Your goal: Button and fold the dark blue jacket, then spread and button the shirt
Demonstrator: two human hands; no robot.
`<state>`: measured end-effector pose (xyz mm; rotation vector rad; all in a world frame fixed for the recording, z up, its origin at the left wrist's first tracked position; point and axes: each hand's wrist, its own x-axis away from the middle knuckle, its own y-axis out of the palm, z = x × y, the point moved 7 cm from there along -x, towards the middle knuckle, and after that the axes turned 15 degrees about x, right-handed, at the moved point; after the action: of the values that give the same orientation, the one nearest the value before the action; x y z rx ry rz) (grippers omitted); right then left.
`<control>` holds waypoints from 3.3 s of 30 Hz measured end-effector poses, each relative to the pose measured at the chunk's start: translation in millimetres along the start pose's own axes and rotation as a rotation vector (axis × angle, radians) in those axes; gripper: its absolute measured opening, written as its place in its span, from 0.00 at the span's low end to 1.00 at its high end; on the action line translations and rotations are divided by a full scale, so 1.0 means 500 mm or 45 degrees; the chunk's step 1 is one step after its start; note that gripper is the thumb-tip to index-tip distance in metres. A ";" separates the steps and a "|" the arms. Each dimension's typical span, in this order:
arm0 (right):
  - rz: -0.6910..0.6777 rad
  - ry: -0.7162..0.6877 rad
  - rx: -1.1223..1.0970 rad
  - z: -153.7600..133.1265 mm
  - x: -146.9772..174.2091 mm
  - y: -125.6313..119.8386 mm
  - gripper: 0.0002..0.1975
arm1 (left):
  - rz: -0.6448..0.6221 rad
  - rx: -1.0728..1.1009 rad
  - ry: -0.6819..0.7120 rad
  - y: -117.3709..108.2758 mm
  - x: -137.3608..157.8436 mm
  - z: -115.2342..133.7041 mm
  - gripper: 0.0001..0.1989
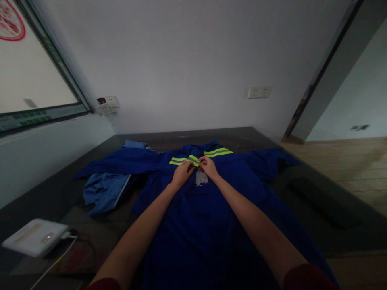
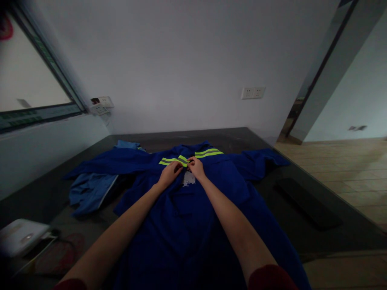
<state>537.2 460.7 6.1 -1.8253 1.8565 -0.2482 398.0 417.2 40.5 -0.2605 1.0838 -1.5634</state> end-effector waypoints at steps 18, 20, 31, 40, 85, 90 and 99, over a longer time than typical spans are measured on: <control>-0.096 -0.092 -0.021 -0.027 0.002 0.005 0.10 | 0.008 0.307 -0.062 0.027 -0.014 -0.059 0.11; 0.066 -0.162 0.306 -0.037 0.003 -0.025 0.08 | 0.033 0.371 -0.063 0.028 -0.013 -0.064 0.11; 0.267 -0.015 1.194 0.001 -0.008 -0.071 0.18 | 0.036 0.386 -0.032 0.028 -0.012 -0.062 0.10; 0.424 -0.108 0.811 -0.002 -0.028 -0.148 0.08 | 0.152 0.513 -0.070 0.007 -0.022 -0.042 0.10; 0.180 -0.218 0.356 0.011 0.020 -0.038 0.09 | -0.070 0.039 -0.090 0.082 -0.037 -0.020 0.04; 0.167 -0.214 0.324 0.014 0.018 -0.038 0.09 | -0.083 0.045 -0.068 0.081 -0.036 -0.013 0.04; 0.136 -0.240 0.180 0.005 0.016 -0.046 0.09 | 0.114 0.127 0.061 0.043 -0.024 0.016 0.06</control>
<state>558.9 452.0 12.9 -1.5923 1.7531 -0.1586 421.7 425.4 33.4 -0.1061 1.0377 -1.5451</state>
